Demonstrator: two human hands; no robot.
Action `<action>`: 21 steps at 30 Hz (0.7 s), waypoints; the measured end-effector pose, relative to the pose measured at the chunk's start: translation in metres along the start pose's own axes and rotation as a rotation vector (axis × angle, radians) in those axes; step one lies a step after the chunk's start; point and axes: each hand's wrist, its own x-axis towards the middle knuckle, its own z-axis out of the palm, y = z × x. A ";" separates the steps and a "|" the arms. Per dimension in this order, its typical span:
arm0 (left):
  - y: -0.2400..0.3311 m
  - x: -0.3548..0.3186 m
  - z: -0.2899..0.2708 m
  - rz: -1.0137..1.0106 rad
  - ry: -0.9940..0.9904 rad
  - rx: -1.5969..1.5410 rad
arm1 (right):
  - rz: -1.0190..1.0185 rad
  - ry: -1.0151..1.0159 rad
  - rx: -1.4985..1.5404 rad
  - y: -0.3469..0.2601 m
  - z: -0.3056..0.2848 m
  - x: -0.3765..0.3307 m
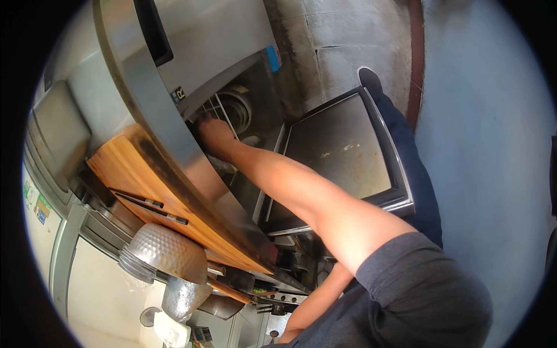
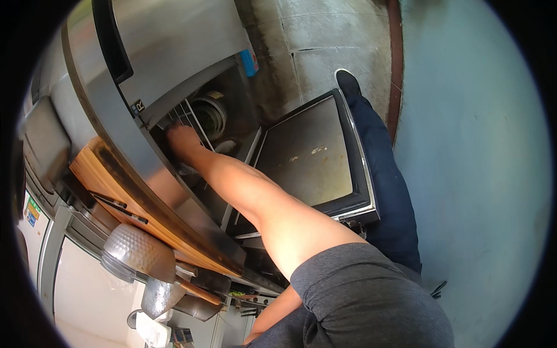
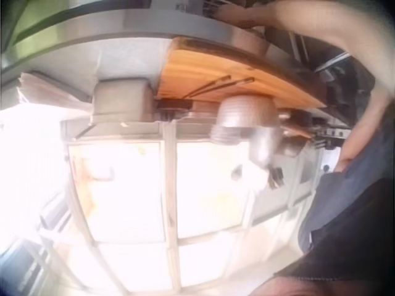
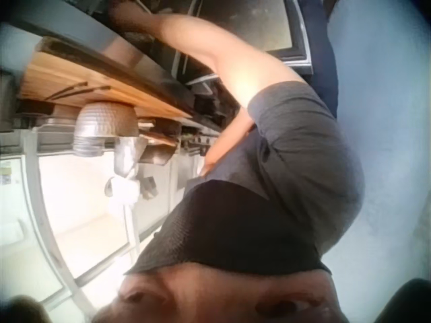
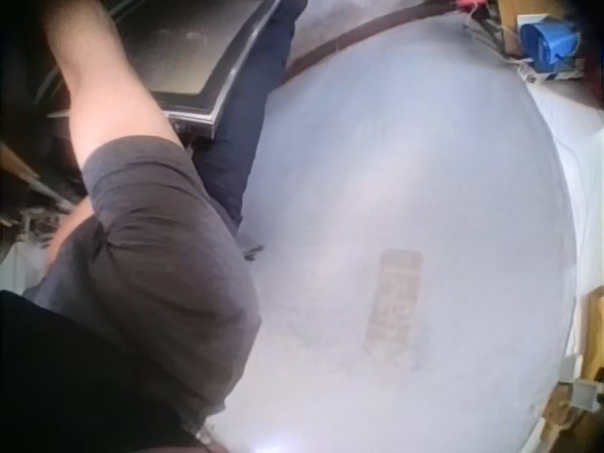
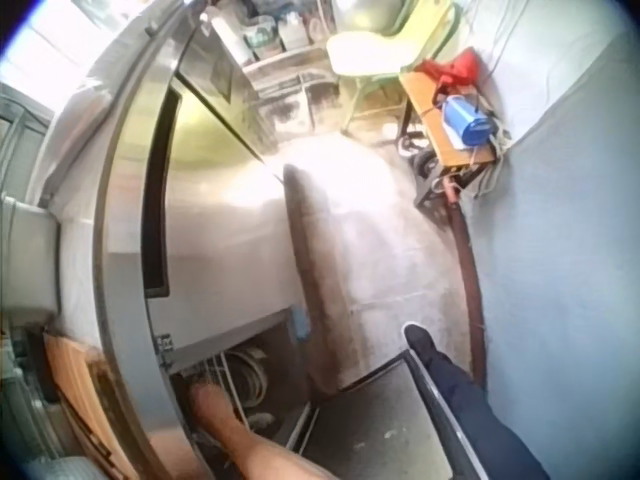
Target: The person cooks thin slices of meat on a flat-top griddle using tongs and a spatula. They repeatedly transfer slices from a metal tray to the griddle, flip them, and move them around to ensure even cooking. The person also briefly retrieves a bowl of chopped green onions and a container of noodles from a cabinet before returning to the griddle.
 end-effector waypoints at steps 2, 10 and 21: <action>0.003 0.002 -0.001 0.000 -0.010 0.010 | 0.019 0.006 0.043 -0.008 -0.012 -0.009; -0.001 0.000 -0.005 0.047 -0.014 0.040 | 0.334 -0.032 0.180 -0.008 -0.044 -0.120; 0.013 -0.005 -0.014 -0.044 -0.034 -0.016 | 0.128 -0.046 -0.048 -0.003 0.015 0.029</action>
